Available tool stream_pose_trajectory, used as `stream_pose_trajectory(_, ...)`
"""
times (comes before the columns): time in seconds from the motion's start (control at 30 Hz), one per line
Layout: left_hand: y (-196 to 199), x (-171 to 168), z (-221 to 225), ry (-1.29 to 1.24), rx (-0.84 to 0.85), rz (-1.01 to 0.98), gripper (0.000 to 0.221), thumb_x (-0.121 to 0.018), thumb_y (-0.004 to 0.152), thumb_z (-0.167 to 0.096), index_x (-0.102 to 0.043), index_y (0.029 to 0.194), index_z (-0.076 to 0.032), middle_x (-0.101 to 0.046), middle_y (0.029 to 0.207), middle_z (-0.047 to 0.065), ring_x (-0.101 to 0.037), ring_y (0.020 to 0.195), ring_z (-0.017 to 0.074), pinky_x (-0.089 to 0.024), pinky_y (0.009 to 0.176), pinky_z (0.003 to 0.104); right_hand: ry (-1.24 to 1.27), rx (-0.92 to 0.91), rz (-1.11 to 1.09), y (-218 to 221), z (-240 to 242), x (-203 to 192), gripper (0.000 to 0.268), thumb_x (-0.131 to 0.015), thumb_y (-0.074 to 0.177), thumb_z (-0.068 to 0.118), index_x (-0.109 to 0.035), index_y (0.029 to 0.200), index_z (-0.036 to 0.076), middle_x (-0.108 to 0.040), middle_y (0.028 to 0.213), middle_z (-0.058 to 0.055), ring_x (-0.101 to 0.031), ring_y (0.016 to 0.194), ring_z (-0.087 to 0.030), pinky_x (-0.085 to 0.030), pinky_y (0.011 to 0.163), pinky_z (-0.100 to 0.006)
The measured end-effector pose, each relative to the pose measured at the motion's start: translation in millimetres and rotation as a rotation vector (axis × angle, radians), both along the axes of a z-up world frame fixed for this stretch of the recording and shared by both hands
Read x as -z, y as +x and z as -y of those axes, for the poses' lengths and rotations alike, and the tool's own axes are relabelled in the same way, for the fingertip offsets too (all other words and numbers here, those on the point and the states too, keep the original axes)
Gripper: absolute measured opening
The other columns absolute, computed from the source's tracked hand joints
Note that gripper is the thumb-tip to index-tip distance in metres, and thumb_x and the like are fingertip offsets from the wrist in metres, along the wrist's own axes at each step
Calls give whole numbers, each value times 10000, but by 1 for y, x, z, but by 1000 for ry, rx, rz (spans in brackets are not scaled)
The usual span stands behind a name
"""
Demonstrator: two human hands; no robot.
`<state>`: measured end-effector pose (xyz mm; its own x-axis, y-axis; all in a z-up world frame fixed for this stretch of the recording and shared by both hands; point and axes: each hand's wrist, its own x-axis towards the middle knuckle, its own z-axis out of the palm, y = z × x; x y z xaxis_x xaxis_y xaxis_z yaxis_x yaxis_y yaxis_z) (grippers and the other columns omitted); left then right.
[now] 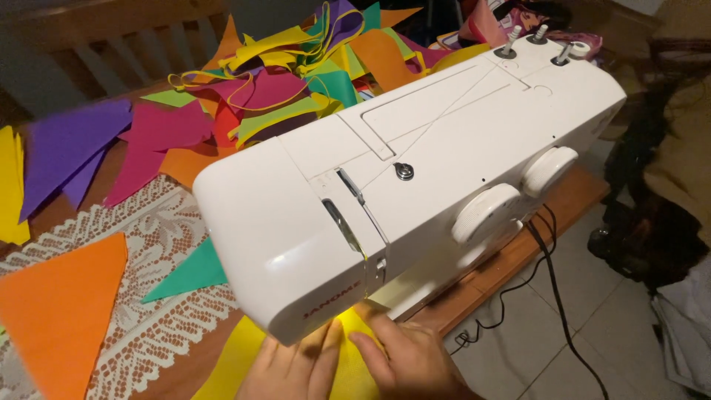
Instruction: Sewing colorful triangular fabric flags onto a yellow ribbon using a sewing machine to create a bunting.
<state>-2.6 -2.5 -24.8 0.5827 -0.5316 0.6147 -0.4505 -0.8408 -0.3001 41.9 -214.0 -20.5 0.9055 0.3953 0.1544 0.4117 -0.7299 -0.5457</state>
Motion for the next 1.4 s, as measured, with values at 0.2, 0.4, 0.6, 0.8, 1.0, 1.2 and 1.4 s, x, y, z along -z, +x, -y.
stream_pose_trajectory(0.2,-15,-1,15,-259,-147,-154,320,-581,964,-139,-646,1275,-105,-632,1361,28,-643,1179,389,-565,877,446,140,-120,179,-8,7,0,449,-612,945,186,-636,1393,158,-557,513,-70,-624,416,-197,-452,436,-371)
stream_pose_trajectory(0.4,-15,11,13,-169,-145,-294,482,-512,969,-209,-539,1442,-119,-522,1519,-20,-546,1306,282,-505,970,410,73,-348,526,-5,15,-22,470,-601,1023,218,-573,1386,-80,-444,590,19,-467,446,-128,-483,446,-351)
stream_pose_trajectory(0.6,11,-34,23,-74,19,116,312,-514,1046,-154,-652,1291,-20,-619,1399,108,-612,1257,240,-531,1010,414,-144,-257,582,-12,15,-56,649,-467,1042,485,-612,1376,-52,-518,555,6,-520,456,-147,-489,486,-316)
stream_pose_trajectory(0.8,13,-37,28,-91,14,108,261,-574,1009,-136,-700,1220,-48,-646,1371,101,-628,1250,250,-517,1020,433,102,-187,719,-3,11,-29,372,-532,931,-3,-693,1267,-10,-487,597,25,-475,453,-145,-421,449,-304)
stream_pose_trajectory(1.0,12,-36,26,-75,0,69,294,-505,1008,-125,-699,1216,-49,-636,1382,115,-627,1262,254,-531,974,434,87,-180,730,-3,9,-24,459,-598,829,21,-687,1278,-6,-426,593,63,-408,450,-121,-368,448,-291)
stream_pose_trajectory(1.2,8,-6,8,-60,-12,-54,434,-565,936,-178,-608,1342,-30,-471,1532,162,-509,1380,303,-507,1013,517,12,-228,560,-4,7,-11,528,-707,866,117,-601,1367,-11,-601,695,39,-580,556,-157,-437,529,-343)
stream_pose_trajectory(1.4,5,2,5,-130,-87,-93,433,-570,922,-187,-581,1326,-31,-564,1451,117,-560,1274,381,-534,851,506,-94,-178,485,-1,-1,2,599,-692,808,207,-583,1386,92,-638,723,57,-611,571,-207,-455,552,-387)
